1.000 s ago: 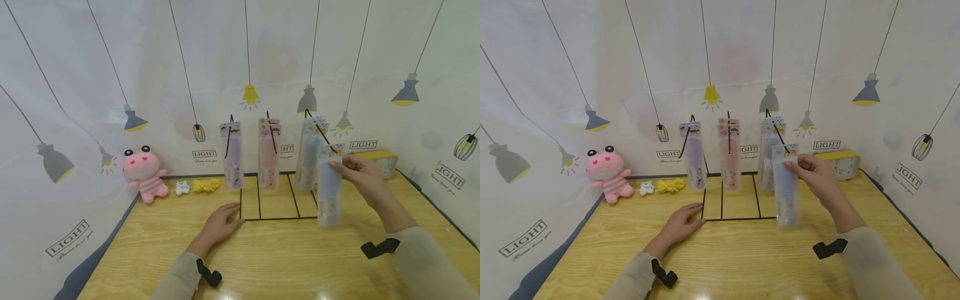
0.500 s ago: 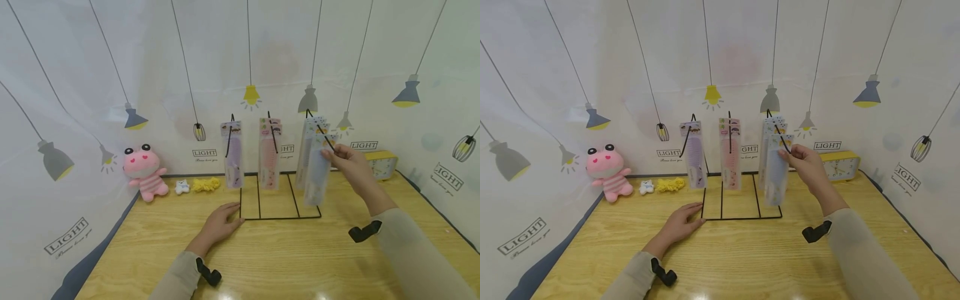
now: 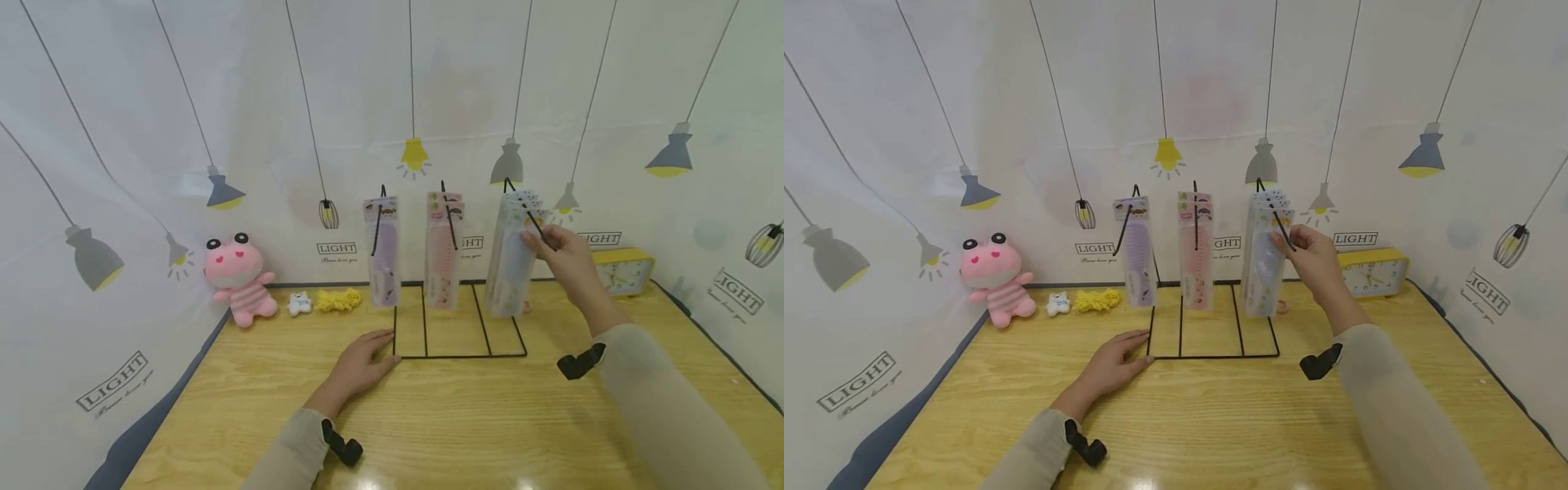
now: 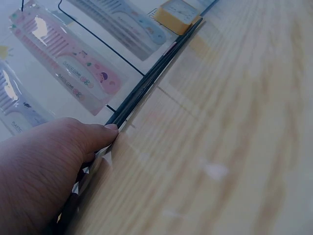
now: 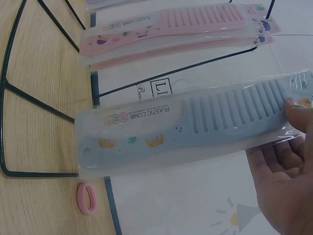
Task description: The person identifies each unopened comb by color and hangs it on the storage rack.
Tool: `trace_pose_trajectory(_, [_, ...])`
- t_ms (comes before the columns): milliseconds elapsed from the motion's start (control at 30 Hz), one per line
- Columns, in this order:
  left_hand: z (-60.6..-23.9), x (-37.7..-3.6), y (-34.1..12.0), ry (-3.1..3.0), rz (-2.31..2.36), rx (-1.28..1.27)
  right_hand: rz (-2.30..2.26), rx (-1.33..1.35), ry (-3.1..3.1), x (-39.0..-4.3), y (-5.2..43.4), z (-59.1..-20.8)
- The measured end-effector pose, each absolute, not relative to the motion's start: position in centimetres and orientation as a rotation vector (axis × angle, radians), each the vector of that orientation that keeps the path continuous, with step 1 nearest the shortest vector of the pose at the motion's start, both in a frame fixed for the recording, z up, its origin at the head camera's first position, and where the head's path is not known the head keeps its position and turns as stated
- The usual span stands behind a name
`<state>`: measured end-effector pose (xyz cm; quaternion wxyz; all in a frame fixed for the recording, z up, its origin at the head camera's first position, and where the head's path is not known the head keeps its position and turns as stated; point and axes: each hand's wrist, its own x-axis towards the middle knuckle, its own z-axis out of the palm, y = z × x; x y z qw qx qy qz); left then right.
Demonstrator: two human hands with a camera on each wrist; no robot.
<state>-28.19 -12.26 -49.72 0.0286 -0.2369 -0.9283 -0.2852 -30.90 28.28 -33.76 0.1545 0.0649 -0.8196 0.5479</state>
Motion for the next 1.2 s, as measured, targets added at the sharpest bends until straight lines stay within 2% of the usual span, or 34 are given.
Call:
trace_pose_trajectory(300, [-49.6, -28.3, -11.7, -2.867, -0.875, -0.748, 1.471, 0.081, -2.314, -30.6, 28.6, -34.1])
trace_pose_trajectory(700, [-49.5, -28.3, -11.4, -2.876, -0.876, -0.751, 1.345, 0.081, -2.375, -29.1, 28.9, -35.7])
trace_pose_trajectory(1200, [-49.3, -28.3, -11.4, -2.871, -0.926, -0.747, 1.078, 0.274, -2.109, -26.1, 28.5, -39.5])
